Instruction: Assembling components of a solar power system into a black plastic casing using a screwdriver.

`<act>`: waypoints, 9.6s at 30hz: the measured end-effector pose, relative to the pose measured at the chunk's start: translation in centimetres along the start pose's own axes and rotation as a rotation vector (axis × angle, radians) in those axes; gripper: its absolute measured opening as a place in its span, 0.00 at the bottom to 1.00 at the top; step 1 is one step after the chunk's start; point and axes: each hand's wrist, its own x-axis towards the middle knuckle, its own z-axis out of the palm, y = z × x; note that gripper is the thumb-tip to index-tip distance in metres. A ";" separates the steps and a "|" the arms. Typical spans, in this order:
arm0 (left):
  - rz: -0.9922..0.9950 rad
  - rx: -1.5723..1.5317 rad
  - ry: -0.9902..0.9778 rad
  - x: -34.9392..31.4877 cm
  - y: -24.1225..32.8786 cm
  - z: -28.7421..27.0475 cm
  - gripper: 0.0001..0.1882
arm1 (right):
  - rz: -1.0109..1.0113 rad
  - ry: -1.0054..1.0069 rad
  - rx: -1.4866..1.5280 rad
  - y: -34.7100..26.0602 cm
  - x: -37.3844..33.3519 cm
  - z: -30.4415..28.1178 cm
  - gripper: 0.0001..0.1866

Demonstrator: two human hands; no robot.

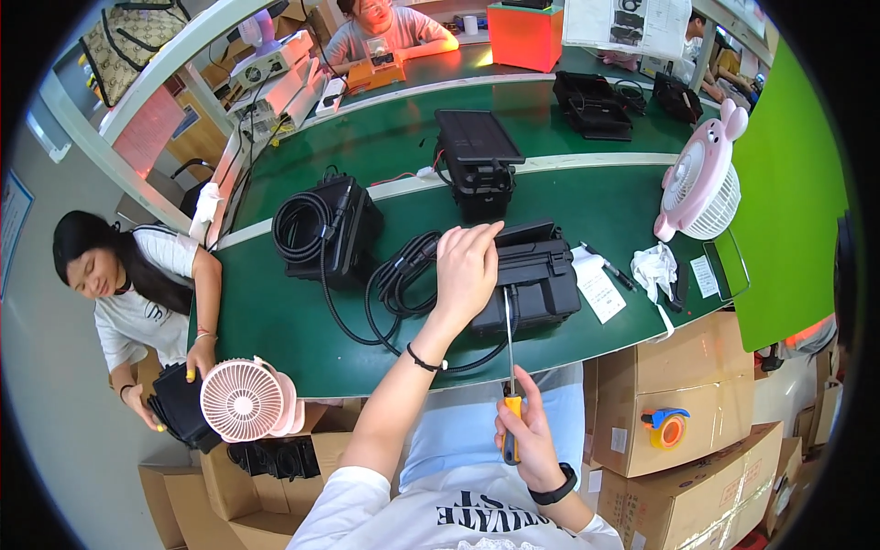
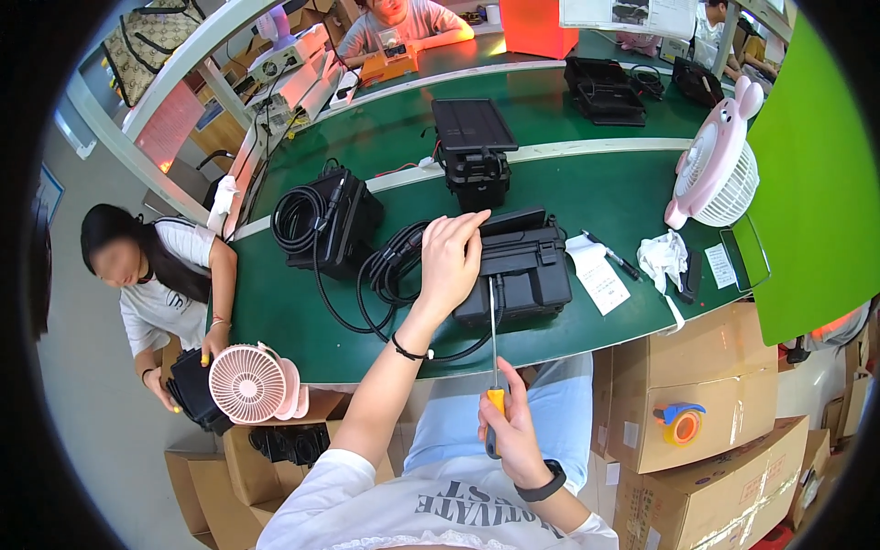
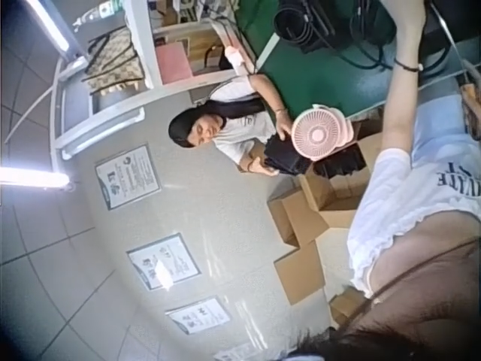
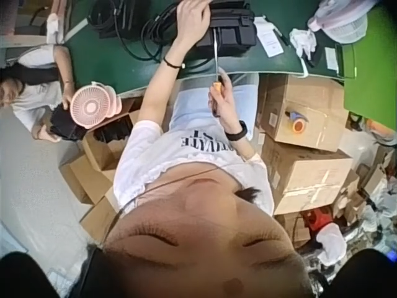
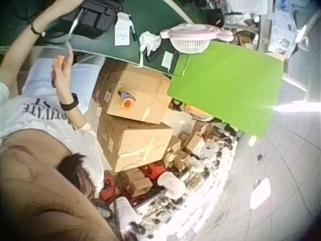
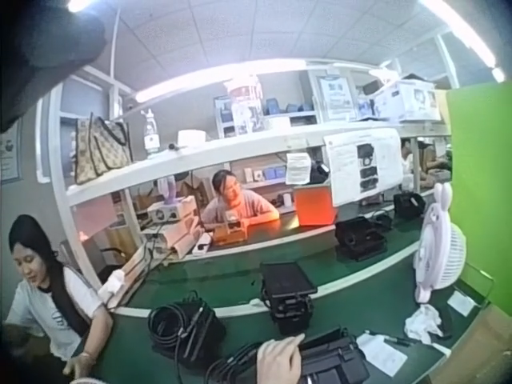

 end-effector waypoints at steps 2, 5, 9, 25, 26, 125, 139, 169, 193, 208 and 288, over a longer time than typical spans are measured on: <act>0.002 0.000 0.005 0.0 -0.2 -0.1 0.13 | 0.008 0.002 0.020 0.0 0.4 0.3 0.35; 0.008 -0.011 0.003 0.0 0.0 -0.1 0.13 | 0.033 0.023 0.068 0.1 0.4 0.4 0.35; 0.023 -0.022 0.008 0.1 0.1 -0.2 0.13 | 0.128 -0.158 0.548 0.7 0.6 -1.1 0.32; 0.369 0.150 0.225 -9.9 6.3 -3.7 0.18 | -0.615 0.266 -0.118 -2.2 -1.9 -9.7 0.06; 0.443 0.195 0.194 -11.8 5.8 -4.3 0.15 | -0.629 0.353 -0.154 -3.2 -0.8 -9.7 0.07; -0.584 -0.163 0.954 -7.1 -15.0 -19.8 0.50 | -0.523 -0.269 -0.643 3.3 22.5 10.0 0.29; -0.592 0.743 0.770 -6.6 -12.9 -20.6 0.40 | -0.580 -0.253 -0.718 3.8 22.7 9.1 0.14; -0.234 -0.599 -0.081 -5.0 8.8 -0.8 0.17 | -0.606 0.184 -0.132 -2.8 11.2 -11.1 0.06; -0.075 -0.237 -0.041 0.5 1.8 -9.8 0.31 | -0.687 0.219 -0.319 -2.8 8.6 -8.5 0.12; 0.070 -0.139 -0.307 -6.7 7.0 -6.7 0.22 | -0.572 0.424 -0.240 1.2 7.3 -8.6 0.11; 0.043 0.158 -0.726 -9.0 6.8 -7.5 0.41 | -0.652 0.370 -0.568 -7.0 11.0 -8.7 0.12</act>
